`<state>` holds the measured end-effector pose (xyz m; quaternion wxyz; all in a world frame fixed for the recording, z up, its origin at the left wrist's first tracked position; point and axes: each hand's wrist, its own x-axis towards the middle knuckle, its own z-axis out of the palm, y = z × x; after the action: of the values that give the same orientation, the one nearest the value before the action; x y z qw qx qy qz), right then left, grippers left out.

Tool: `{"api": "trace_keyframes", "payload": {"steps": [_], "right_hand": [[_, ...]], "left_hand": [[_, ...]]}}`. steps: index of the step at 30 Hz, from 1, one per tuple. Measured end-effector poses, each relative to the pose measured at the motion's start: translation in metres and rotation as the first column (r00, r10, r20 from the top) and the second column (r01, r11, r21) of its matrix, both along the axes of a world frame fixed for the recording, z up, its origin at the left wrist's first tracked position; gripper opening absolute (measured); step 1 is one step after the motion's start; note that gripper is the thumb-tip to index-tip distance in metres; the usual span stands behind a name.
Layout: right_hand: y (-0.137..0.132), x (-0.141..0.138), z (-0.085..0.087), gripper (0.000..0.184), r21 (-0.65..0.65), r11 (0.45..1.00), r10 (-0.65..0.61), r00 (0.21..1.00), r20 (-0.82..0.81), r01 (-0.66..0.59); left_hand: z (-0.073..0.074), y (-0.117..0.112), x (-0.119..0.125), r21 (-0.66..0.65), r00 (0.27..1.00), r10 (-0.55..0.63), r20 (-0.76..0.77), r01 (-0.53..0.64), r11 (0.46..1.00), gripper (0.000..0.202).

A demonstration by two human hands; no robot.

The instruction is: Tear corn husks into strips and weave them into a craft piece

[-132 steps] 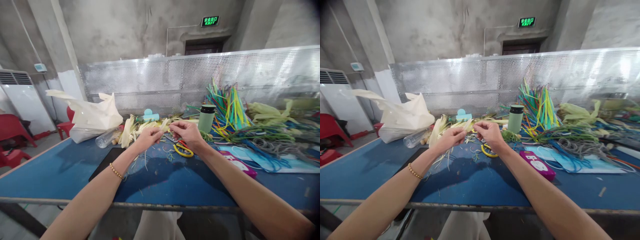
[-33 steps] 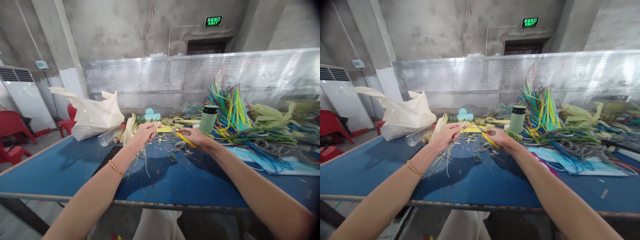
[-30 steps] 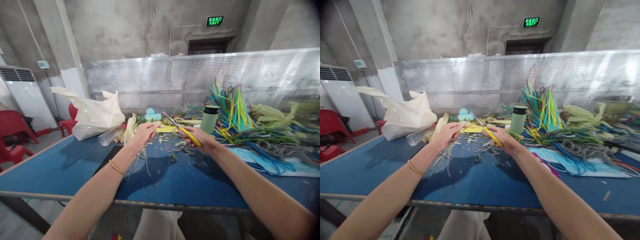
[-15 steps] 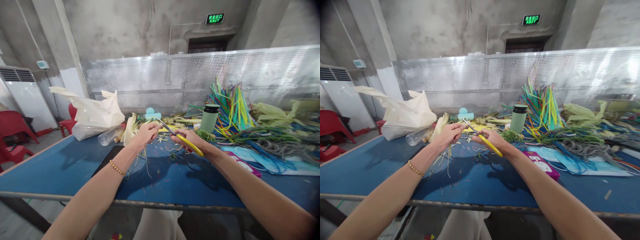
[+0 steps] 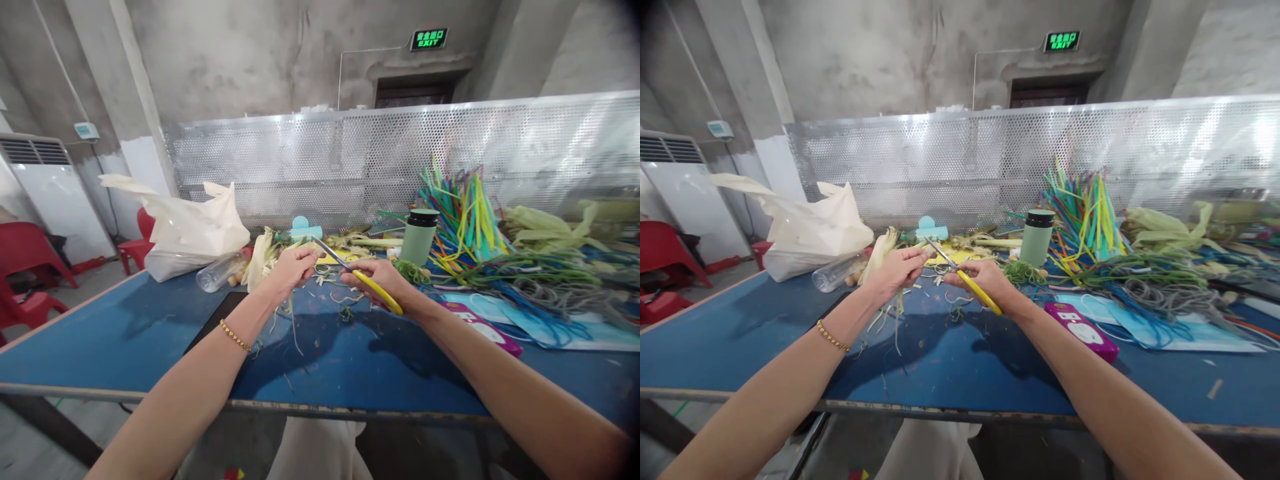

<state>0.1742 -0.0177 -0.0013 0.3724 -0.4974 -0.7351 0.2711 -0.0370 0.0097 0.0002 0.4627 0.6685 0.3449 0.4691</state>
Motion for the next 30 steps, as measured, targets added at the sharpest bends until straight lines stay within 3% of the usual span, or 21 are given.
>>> {"api": "trace_keyframes", "payload": {"steps": [2,4,6,8,11,16,18,19,21,22,23,25,27,30], "right_hand": [[0.008,0.006,-0.002,0.05,0.03,0.998,-0.063,0.995,0.075,0.061],[0.019,0.013,-0.003,0.047,0.155,0.977,-0.182,0.951,0.249,0.146],[0.032,0.021,-0.006,0.042,0.248,0.946,-0.302,0.849,0.433,0.21],[0.042,0.027,-0.009,0.038,0.221,0.935,-0.355,0.712,0.605,0.279],[0.049,0.031,-0.016,0.032,0.175,0.919,-0.359,0.567,0.741,0.352],[0.035,0.025,-0.012,0.026,0.179,0.944,-0.304,0.517,0.8,0.277],[0.025,0.016,-0.002,0.022,0.28,0.934,-0.356,0.604,0.713,0.22],[0.02,0.009,0.004,0.022,0.316,0.93,-0.349,0.719,0.601,0.187],[0.011,-0.008,0.016,0.032,0.187,0.977,-0.155,0.948,0.278,0.105],[0.007,-0.016,0.021,0.04,0.068,0.994,-0.094,0.992,0.083,0.088],[0.004,-0.025,0.025,0.042,-0.031,0.998,-0.052,0.996,-0.068,0.05],[0.002,-0.039,0.03,0.038,-0.089,0.995,-0.055,0.967,-0.249,0.034],[0.003,-0.048,0.032,0.032,-0.064,0.997,-0.058,0.94,-0.335,0.039],[0.008,-0.052,0.034,0.025,0.077,0.996,-0.008,0.937,-0.349,0.037]], "left_hand": [[0.001,-0.001,0.0,0.0,1.0,-0.005,0.008,0.005,1.0,0.029],[0.002,-0.001,0.0,-0.002,0.999,-0.018,0.03,0.018,1.0,0.032],[0.003,-0.002,0.0,0.003,0.998,-0.032,0.056,0.032,0.999,0.033],[0.003,-0.002,0.0,0.008,0.996,-0.041,0.076,0.04,0.999,0.033],[0.005,-0.002,0.0,-0.007,0.994,-0.04,0.098,0.041,0.999,0.032],[0.006,-0.004,0.001,-0.02,0.993,-0.012,0.116,0.014,1.0,0.026],[0.007,-0.005,0.001,0.008,0.991,0.003,0.133,-0.004,1.0,0.025],[0.007,-0.005,0.001,0.033,0.989,0.014,0.144,-0.019,0.999,0.025],[0.007,-0.005,0.002,0.099,0.985,0.034,0.168,-0.051,0.994,0.026],[0.007,-0.005,0.002,0.13,0.983,0.042,0.176,-0.066,0.989,0.027],[0.007,-0.005,0.002,0.155,0.982,0.048,0.183,-0.077,0.985,0.028],[0.007,-0.005,0.002,0.183,0.982,0.041,0.186,-0.076,0.98,0.03],[0.008,-0.006,0.002,0.195,0.983,0.018,0.181,-0.054,0.979,0.03],[0.01,-0.009,0.002,0.186,0.984,-0.01,0.175,-0.023,0.982,0.029]]}}
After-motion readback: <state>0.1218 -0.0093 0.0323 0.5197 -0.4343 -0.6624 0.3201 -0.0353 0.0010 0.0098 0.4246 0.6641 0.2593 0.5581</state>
